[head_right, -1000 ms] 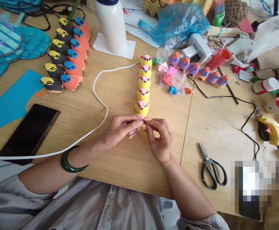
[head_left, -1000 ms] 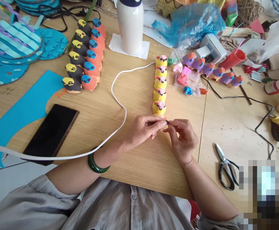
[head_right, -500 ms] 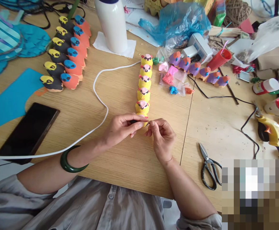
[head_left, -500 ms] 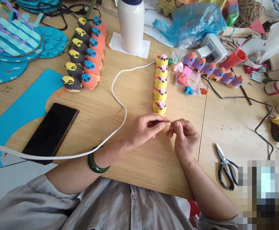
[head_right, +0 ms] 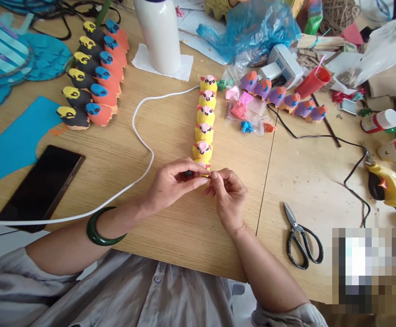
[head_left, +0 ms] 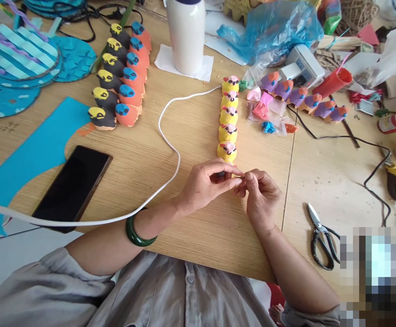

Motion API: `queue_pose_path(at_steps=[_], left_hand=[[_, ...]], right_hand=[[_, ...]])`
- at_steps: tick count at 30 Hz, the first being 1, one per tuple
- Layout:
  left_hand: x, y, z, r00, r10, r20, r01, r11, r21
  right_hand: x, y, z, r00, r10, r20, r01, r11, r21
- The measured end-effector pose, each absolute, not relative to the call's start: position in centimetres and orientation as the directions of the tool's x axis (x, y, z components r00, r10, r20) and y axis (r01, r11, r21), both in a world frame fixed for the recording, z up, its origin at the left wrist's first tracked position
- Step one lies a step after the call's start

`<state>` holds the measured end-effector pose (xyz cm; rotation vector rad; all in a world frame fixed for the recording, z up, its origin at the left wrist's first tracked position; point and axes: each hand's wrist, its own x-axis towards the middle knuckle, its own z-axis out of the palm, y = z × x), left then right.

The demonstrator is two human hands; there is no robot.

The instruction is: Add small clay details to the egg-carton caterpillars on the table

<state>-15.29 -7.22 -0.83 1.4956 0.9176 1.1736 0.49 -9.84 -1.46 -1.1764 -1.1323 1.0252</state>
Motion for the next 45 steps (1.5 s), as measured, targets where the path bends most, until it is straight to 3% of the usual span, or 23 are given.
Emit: queue_pose_path(at_steps=[8, 17, 25, 31, 35, 45], left_hand=[[-15.5, -7.1, -1.0, 0.230, 0.951, 0.205, -0.030, -0.204, 0.979], [-15.4, -7.2, -0.8, 0.236, 0.961, 0.142, -0.078, -0.127, 0.989], [-15.6, -7.1, -0.9, 0.207, 0.900, 0.384, 0.113, -0.412, 0.904], [-15.7, -7.2, -1.0, 0.212, 0.870, 0.446, 0.200, -0.485, 0.851], [-15.5, -7.1, -0.8, 0.161, 0.914, 0.372, 0.143, -0.394, 0.908], [-15.8, -7.0, 0.0, 0.220, 0.964, 0.149, 0.060, -0.165, 0.984]], right_hand=[[0.7, -10.0, -1.8, 0.074, 0.996, 0.044, -0.123, 0.053, -0.991], [0.4, -9.9, -1.6, 0.128, 0.991, 0.039, -0.075, 0.049, -0.996], [0.3, -10.0, -1.1, 0.116, 0.990, 0.076, 0.036, 0.072, -0.997], [0.3, -10.0, -1.0, 0.098, 0.993, 0.061, 0.033, 0.058, -0.998], [0.5, -10.1, -1.3, 0.130, 0.980, 0.151, 0.015, 0.150, -0.989], [1.0, -10.1, -1.5, -0.023, 0.948, 0.318, 0.222, 0.315, -0.923]])
